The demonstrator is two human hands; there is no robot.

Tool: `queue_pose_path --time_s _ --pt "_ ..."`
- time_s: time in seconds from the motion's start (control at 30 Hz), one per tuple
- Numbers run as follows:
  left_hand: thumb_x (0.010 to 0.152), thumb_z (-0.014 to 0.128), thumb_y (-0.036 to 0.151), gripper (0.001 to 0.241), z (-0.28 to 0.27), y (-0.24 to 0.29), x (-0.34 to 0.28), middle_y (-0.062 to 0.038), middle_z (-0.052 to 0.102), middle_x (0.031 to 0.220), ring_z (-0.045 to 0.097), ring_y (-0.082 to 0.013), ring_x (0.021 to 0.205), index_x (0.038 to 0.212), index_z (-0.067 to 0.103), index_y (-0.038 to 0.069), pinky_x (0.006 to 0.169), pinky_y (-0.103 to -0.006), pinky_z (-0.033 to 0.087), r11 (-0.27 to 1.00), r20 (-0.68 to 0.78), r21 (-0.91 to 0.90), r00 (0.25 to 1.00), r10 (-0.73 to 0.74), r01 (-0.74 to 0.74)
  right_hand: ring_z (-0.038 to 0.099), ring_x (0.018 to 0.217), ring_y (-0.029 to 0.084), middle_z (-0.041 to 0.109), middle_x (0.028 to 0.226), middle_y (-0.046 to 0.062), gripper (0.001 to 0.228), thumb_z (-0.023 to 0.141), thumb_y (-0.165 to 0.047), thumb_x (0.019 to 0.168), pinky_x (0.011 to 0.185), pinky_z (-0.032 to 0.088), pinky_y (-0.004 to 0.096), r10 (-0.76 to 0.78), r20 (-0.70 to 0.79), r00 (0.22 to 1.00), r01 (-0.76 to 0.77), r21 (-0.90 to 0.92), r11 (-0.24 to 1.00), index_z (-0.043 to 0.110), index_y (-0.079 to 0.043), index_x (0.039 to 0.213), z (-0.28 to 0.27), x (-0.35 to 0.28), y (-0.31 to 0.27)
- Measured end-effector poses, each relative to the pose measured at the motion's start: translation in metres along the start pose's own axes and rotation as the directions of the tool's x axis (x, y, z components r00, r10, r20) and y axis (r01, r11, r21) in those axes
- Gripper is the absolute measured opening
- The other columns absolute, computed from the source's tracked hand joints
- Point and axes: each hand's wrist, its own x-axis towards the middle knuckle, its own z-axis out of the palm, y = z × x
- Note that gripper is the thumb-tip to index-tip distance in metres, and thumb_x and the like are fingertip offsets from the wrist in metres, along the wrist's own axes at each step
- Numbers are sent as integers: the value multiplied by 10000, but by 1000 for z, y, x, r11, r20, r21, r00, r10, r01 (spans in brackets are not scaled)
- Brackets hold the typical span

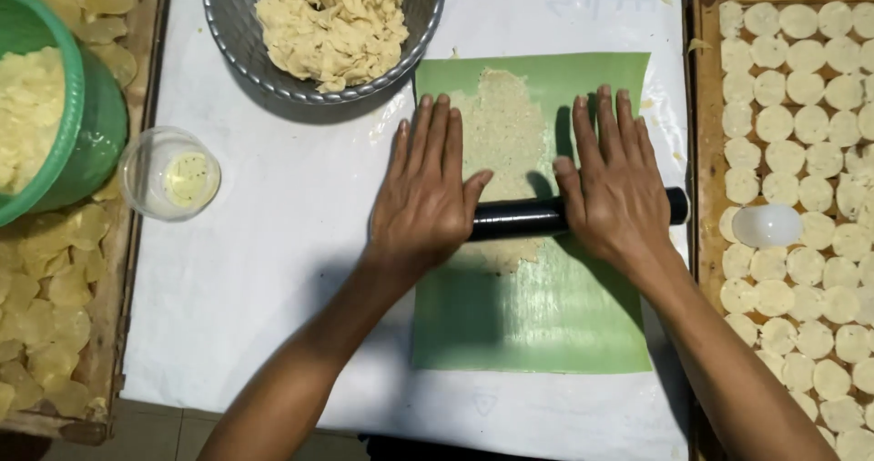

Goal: Rolling out dough on a leaf mat using a rolling pin.

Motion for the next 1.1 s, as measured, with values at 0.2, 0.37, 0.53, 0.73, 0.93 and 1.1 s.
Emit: queue_pose_path --time_s 0.2,0.37,0.53,0.73,0.93,1.1 --pt "1094 399 420 684 18 30 -61 -317 403 1574 384 -446 1488 1530 370 -106 1229 -559 280 985 -79 165 994 68 -54 358 1513 400 430 1620 252 704 235 -478 1118 1249 192 521 -114 -144 983 84 -195 977 436 16 1579 16 -67 -3" --pt "1054 438 390 691 7 57 -111 -291 334 1618 327 -417 1526 1536 328 -93 1223 -539 309 1000 42 8 999 30 -30 314 1527 417 327 1651 264 651 327 -362 1075 1238 236 554 -87 -42 995 80 -149 986 340 50 1578 3 -131 -23" --pt "1032 498 366 708 -20 78 -141 -284 293 1639 273 -403 1549 1528 306 -101 1218 -536 283 985 173 -171 985 7 23 299 1537 433 309 1640 307 688 437 -353 1003 1232 274 540 -55 68 996 64 -139 988 369 97 1519 -14 -175 -40" --pt "940 675 159 545 -49 79 -140 -236 505 1510 474 -368 1437 1396 491 -76 1179 -496 380 970 79 -241 996 42 -22 458 1457 397 479 1542 263 616 628 -254 927 1186 391 484 -73 -83 994 66 -92 994 510 68 1439 -25 -184 -55" --pt "903 693 187 508 -39 53 -123 -187 653 1302 597 -315 1261 1351 584 -26 1141 -497 413 998 76 25 995 60 -62 540 1316 406 510 1418 245 609 672 -261 932 1206 417 578 -97 -120 988 82 -121 989 490 -10 1456 -17 -169 -41" --pt "1007 584 275 549 -38 25 -87 -167 627 1155 579 -295 1068 1451 497 -36 1003 -463 447 982 202 -131 967 158 -134 635 1124 329 650 1264 184 461 640 -230 988 1086 497 491 -117 -156 981 108 -66 992 596 19 1374 -31 -126 -34"
